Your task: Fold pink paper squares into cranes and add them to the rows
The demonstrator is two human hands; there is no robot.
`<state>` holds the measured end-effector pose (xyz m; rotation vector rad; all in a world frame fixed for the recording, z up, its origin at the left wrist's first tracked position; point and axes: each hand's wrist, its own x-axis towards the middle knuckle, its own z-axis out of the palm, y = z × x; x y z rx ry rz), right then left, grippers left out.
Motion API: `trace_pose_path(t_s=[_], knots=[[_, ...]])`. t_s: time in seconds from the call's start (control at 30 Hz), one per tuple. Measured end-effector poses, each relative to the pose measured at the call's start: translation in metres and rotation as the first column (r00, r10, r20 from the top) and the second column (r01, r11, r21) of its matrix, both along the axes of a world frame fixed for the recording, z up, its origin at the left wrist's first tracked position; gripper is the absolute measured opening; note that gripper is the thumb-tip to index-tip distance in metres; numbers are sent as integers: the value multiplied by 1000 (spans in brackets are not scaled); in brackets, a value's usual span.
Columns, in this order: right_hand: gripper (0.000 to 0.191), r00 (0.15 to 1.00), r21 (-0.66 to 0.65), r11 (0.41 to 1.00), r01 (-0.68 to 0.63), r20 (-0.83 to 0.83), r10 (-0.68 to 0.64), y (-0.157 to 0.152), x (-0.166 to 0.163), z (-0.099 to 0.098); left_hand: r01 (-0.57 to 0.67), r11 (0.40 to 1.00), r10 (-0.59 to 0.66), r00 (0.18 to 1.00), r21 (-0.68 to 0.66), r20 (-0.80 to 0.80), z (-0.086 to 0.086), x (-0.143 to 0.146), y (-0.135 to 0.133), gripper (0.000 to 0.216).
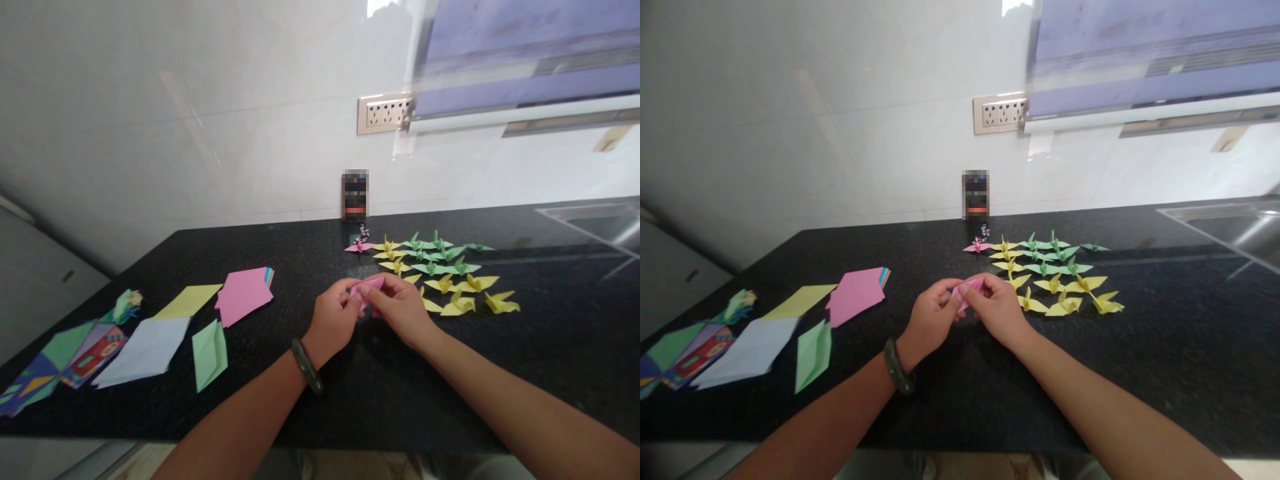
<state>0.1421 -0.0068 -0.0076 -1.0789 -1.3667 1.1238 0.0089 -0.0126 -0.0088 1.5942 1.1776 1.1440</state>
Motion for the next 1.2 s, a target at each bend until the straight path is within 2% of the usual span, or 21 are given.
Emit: trace_pose_path(t_s=[0.1, 0.23, 0.53, 0.87, 1.2], knots=[[25, 997, -5, 1000, -24, -75, 23, 0, -1, 2, -43, 998, 43, 999, -42, 14, 5, 0, 1, 33], [22, 997, 2, 1000, -1, -71, 1, 1, -1, 2, -36, 998, 37, 999, -48, 22, 6, 0, 1, 40], [20, 994, 34, 994, 109, -25, -108, 2, 2, 3, 22, 983, 2, 992, 181, -127, -1, -3, -2, 35], [21, 993, 80, 990, 115, 21, -117, 1, 3, 2, 65, 931, 52, 950, 360, -307, 0, -6, -1, 34], [23, 994, 40, 995, 96, -60, -94, 2, 2, 1, 112, 889, 99, 901, 445, -423, 2, -7, -1, 35]])
